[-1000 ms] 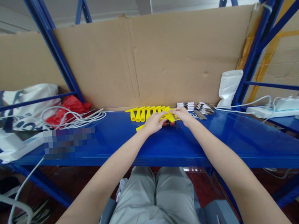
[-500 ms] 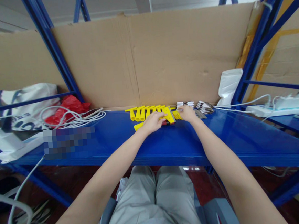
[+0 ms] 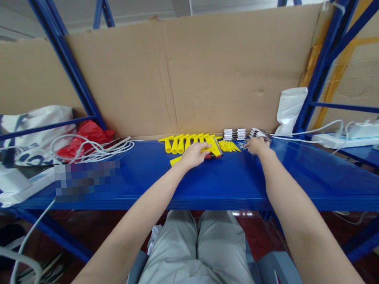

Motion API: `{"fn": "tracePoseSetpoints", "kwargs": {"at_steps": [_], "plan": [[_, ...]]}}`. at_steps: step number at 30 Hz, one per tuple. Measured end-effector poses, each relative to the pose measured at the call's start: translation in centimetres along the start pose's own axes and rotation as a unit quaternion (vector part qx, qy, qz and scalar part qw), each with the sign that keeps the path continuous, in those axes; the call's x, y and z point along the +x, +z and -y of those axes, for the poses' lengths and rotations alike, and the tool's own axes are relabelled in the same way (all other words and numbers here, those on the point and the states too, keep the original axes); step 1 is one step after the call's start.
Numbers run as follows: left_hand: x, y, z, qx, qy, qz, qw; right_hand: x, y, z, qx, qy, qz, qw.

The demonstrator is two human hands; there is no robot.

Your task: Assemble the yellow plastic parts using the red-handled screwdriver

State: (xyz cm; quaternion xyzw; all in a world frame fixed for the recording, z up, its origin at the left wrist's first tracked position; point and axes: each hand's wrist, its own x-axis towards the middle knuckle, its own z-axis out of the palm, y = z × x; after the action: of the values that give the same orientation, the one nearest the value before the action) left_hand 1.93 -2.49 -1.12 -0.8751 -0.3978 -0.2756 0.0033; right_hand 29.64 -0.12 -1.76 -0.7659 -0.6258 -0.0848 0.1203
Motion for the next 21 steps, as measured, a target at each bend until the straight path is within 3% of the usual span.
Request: {"fn": "tracePoseSetpoints", "kwargs": {"at_steps": [12,21], "plan": [[0.0,0.0,0.0,-0.009,0.005,0.015,1.000,-1.6,-1.9,2.0,-0.033,0.007,0.068,0.997],[0.0,0.1,0.0,-0.014,0.002,0.017,1.000,-2.3,-2.3,3.0,-0.042,0.025,0.056,0.997]]}}
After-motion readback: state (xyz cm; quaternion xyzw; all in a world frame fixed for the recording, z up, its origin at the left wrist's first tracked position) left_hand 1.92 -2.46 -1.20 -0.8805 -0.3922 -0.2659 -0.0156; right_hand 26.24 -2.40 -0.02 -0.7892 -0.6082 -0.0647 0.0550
